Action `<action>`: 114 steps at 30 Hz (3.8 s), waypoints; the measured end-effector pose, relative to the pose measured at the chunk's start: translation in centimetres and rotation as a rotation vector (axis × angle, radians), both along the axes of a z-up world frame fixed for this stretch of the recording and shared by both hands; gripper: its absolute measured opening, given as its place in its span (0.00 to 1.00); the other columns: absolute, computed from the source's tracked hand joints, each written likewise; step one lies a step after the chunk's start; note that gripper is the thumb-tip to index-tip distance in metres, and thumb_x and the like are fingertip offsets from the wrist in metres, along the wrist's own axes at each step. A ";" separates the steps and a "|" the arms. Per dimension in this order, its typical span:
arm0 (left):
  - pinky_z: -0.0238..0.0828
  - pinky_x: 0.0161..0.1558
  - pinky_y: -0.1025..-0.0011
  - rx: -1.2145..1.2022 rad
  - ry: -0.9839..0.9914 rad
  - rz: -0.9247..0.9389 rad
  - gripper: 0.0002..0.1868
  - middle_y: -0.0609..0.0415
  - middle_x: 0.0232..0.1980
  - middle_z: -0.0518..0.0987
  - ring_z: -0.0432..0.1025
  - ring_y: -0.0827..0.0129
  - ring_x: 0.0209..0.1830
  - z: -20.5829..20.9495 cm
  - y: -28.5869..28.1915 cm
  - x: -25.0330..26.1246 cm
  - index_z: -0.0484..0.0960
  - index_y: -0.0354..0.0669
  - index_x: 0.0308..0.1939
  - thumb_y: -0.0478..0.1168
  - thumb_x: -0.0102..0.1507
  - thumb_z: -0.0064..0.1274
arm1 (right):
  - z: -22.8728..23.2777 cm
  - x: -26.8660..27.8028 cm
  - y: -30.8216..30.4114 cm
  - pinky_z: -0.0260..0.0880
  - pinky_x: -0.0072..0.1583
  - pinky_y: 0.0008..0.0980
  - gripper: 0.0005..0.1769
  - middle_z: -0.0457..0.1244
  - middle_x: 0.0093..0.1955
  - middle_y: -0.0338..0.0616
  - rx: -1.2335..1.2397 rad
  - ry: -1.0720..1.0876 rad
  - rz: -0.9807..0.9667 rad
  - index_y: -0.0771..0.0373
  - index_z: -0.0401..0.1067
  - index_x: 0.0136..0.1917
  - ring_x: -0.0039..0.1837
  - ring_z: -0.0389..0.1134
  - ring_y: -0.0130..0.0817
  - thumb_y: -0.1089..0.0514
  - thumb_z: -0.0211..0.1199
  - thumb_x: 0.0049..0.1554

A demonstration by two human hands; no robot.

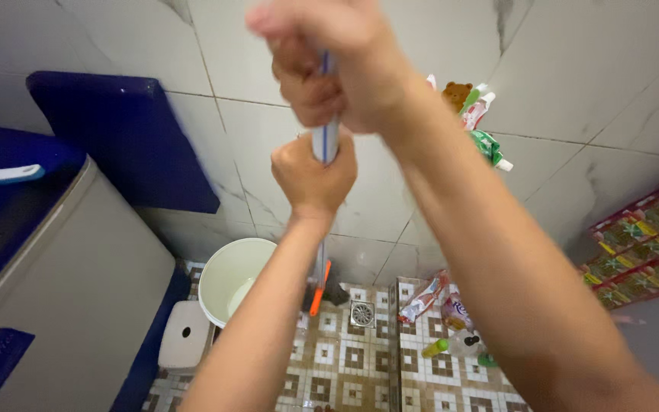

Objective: The person attaches a broom head and a mop head to a pole by hand, then turns on a faucet to rinse the mop over a bucket.

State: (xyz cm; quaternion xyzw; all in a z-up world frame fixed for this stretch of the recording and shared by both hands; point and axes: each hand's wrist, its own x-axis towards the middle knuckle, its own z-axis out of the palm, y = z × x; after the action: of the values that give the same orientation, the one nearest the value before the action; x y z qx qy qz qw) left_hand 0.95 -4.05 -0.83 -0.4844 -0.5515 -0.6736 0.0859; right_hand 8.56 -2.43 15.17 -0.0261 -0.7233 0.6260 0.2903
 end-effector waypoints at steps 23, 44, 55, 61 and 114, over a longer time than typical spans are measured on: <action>0.19 0.72 0.28 -0.999 0.011 -0.258 0.21 0.46 0.38 0.86 0.78 0.47 0.49 -13.0 0.6 -2.7 0.90 0.48 0.34 0.58 0.59 0.50 | -19.3 -1.0 5.8 0.68 0.68 0.38 0.17 0.72 0.55 0.46 -0.032 -0.102 -0.243 0.65 0.79 0.53 0.62 0.71 0.35 0.49 0.63 0.61; 0.62 0.30 0.66 -0.798 -0.551 -0.501 0.20 0.55 0.26 0.76 0.67 0.71 0.27 -20.0 0.1 1.4 0.84 0.39 0.33 0.55 0.58 0.61 | -17.6 1.5 1.6 0.64 0.31 0.26 0.21 0.65 0.27 0.41 -0.128 -0.213 -0.433 0.65 0.80 0.55 0.26 0.65 0.25 0.48 0.54 0.65; 0.59 0.21 0.62 -0.303 -0.394 -0.266 0.25 0.54 0.12 0.64 0.57 0.77 0.16 -0.8 -0.9 5.4 0.74 0.35 0.14 0.50 0.54 0.64 | -1.9 2.7 -3.1 0.56 0.27 0.30 0.12 0.56 0.24 0.34 0.258 0.389 -0.786 0.65 0.71 0.45 0.23 0.55 0.25 0.56 0.57 0.66; 0.53 0.21 0.61 -0.263 -0.309 -0.424 0.25 0.54 0.17 0.57 0.53 0.75 0.19 2.6 -3.6 6.6 0.67 0.35 0.16 0.46 0.57 0.62 | 0.0 5.7 -5.4 0.62 0.34 0.33 0.18 0.55 0.26 0.44 0.258 0.444 -0.822 0.67 0.63 0.37 0.26 0.55 0.30 0.61 0.54 0.71; 0.58 0.24 0.65 -0.144 -0.380 -0.419 0.18 0.54 0.15 0.68 0.59 0.77 0.18 -3.3 -2.7 2.9 0.73 0.34 0.18 0.41 0.57 0.58 | -2.7 -1.2 -5.9 0.49 0.38 0.27 0.26 0.56 0.30 0.28 0.559 0.458 -1.058 0.66 0.68 0.39 0.33 0.52 0.18 0.44 0.63 0.70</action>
State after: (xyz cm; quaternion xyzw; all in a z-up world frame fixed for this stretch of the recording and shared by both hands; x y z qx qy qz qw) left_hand 3.82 -6.73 -4.09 -0.4577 -0.4921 -0.7144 -0.1947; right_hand 7.37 -8.29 12.52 -0.1686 -0.6680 0.1756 0.7032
